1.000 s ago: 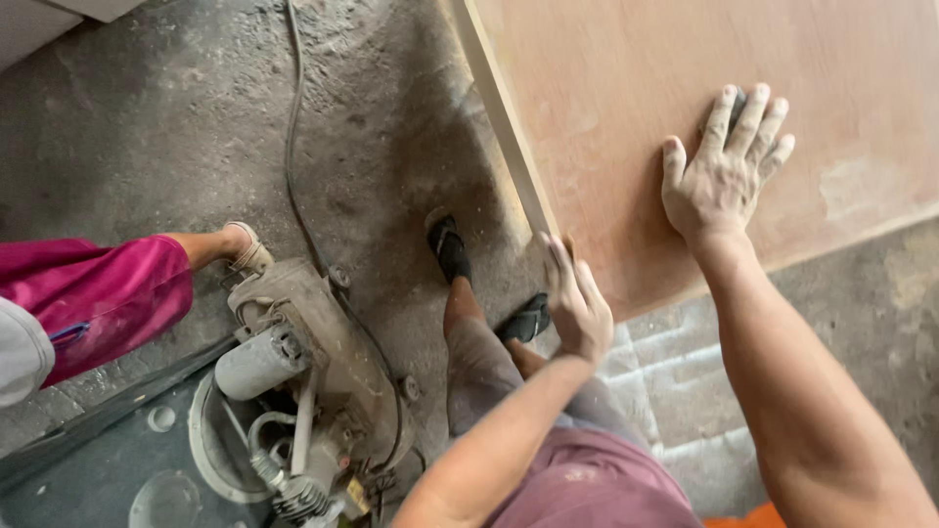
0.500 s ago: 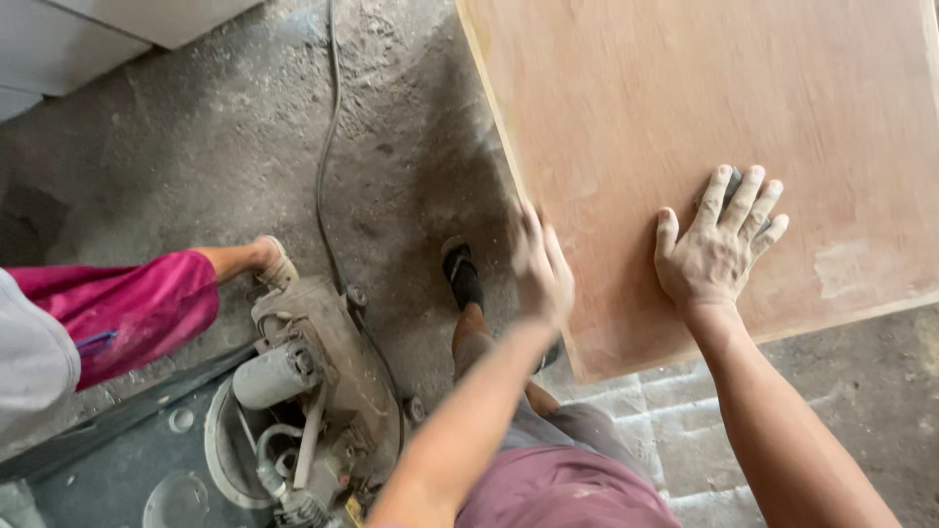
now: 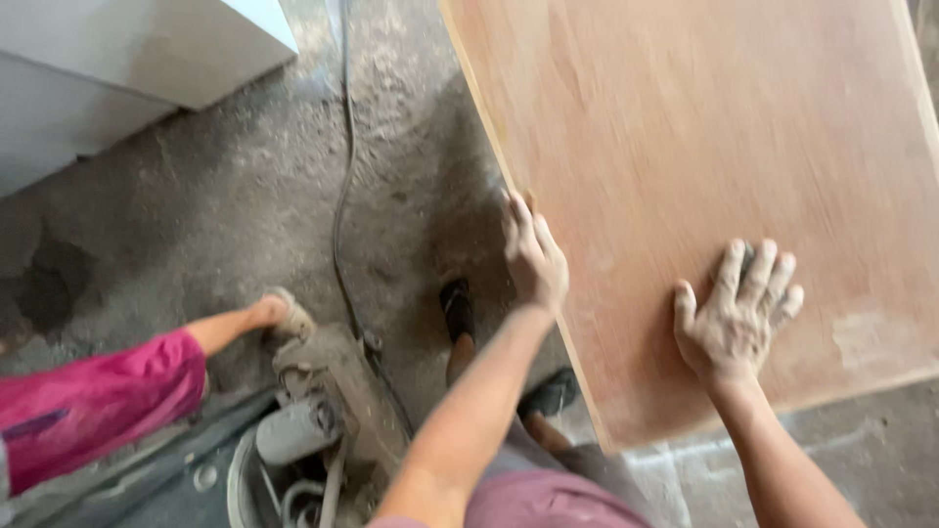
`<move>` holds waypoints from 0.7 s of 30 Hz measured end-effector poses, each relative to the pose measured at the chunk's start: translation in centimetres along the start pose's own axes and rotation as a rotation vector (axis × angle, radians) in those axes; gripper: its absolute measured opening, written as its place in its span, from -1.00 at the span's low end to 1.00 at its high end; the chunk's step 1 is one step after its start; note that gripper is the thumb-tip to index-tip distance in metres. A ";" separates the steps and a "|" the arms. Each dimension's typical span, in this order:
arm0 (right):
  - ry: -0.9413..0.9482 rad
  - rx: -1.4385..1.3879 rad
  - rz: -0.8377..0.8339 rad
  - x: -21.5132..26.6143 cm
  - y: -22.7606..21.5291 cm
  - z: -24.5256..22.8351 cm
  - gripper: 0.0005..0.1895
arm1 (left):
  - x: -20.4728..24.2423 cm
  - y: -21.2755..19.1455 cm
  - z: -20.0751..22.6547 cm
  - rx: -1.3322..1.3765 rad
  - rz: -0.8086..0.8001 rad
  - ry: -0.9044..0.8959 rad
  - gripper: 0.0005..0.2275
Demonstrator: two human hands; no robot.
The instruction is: The person sands the surface and edges of a wooden desk and wooden pieces by hand using sandpaper and with a power sander.
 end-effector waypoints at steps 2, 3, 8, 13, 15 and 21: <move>0.011 0.018 0.020 -0.3 0.3 0.2 -0.10 | -9.5 1.2 -1.3 0.039 0.009 0.042 -0.54; 0.012 0.023 0.025 -0.5 0.5 0.5 -0.10 | -14.4 2.0 -1.9 0.050 -0.040 0.038 -0.53; 0.024 0.013 0.018 0.4 0.5 0.6 -0.11 | -19.7 2.6 -2.0 0.073 -0.014 0.077 -0.53; -0.032 0.029 0.102 -4.6 0.7 -6.0 -0.04 | -6.1 -1.1 0.9 0.095 -0.154 0.049 -0.53; -0.054 0.018 -0.028 -9.4 4.1 -10.8 0.01 | -8.0 -0.3 -0.4 0.148 -0.154 -0.024 -0.55; -0.005 -0.041 -0.054 -16.6 3.4 -16.4 0.05 | -29.5 3.6 -2.0 0.143 -0.005 0.045 -0.50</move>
Point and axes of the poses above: each hand's wrist, its own x-axis away from the middle knuckle, its own y-axis out of the palm, z = x × y, the point moved 6 cm from there along -x, towards the middle knuckle
